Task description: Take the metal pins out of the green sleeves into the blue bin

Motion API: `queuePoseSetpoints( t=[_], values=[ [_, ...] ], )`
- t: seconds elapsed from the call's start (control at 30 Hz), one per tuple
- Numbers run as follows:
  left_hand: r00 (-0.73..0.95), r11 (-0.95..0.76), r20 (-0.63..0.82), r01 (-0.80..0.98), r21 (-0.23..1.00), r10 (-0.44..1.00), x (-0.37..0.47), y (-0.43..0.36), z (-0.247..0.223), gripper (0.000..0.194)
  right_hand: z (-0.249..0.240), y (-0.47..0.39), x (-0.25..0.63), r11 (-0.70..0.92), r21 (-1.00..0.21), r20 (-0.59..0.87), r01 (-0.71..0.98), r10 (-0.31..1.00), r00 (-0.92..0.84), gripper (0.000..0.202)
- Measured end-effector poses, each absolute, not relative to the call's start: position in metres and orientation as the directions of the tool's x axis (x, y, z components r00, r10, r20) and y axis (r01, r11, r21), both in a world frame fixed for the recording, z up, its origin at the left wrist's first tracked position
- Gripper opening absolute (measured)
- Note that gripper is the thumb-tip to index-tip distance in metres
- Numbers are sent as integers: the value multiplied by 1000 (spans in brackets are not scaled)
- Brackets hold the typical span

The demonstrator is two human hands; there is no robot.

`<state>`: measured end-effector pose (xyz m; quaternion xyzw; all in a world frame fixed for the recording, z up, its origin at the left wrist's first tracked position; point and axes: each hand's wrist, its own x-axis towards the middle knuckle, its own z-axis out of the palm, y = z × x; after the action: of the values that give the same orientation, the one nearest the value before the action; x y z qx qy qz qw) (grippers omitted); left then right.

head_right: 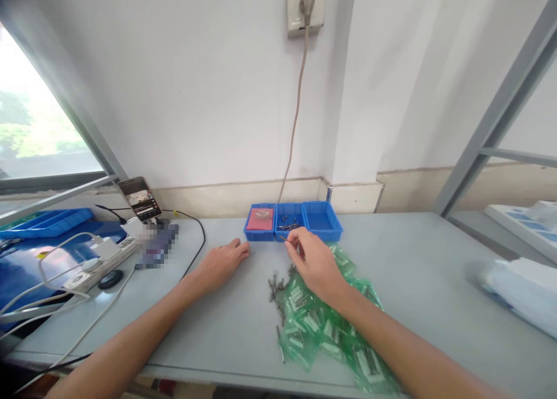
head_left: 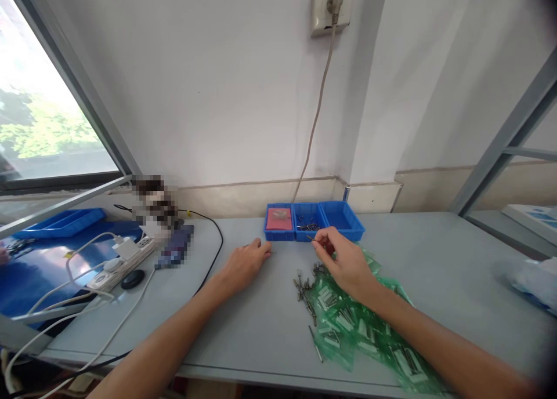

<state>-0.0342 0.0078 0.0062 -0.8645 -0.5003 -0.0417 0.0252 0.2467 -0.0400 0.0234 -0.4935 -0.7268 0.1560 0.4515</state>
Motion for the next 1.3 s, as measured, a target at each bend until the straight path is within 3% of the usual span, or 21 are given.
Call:
queuePoseSetpoints(
  t=[0.1,0.17,0.47,0.87,1.07,1.3],
  values=[
    [502,-505,97,863,10,859,-34,8,6,34,23,-38,248,525,-548,576,652,801,-161,11],
    [507,-510,107,860,10,856,-34,9,5,33,24,-38,249,537,-531,584,656,792,-176,11],
    [520,-527,123,850,30,845,-34,11,1,29,23,-38,246,505,-653,507,564,845,-170,10],
    [520,-527,119,849,31,846,-31,10,2,26,24,-40,246,521,-628,516,579,835,-191,10],
    [510,-518,130,855,36,850,-31,11,2,26,31,-42,244,463,-754,445,465,882,-155,12],
    [498,-508,139,860,51,856,-33,14,2,27,31,-38,242,249,-954,212,165,954,-214,33]
  ],
)
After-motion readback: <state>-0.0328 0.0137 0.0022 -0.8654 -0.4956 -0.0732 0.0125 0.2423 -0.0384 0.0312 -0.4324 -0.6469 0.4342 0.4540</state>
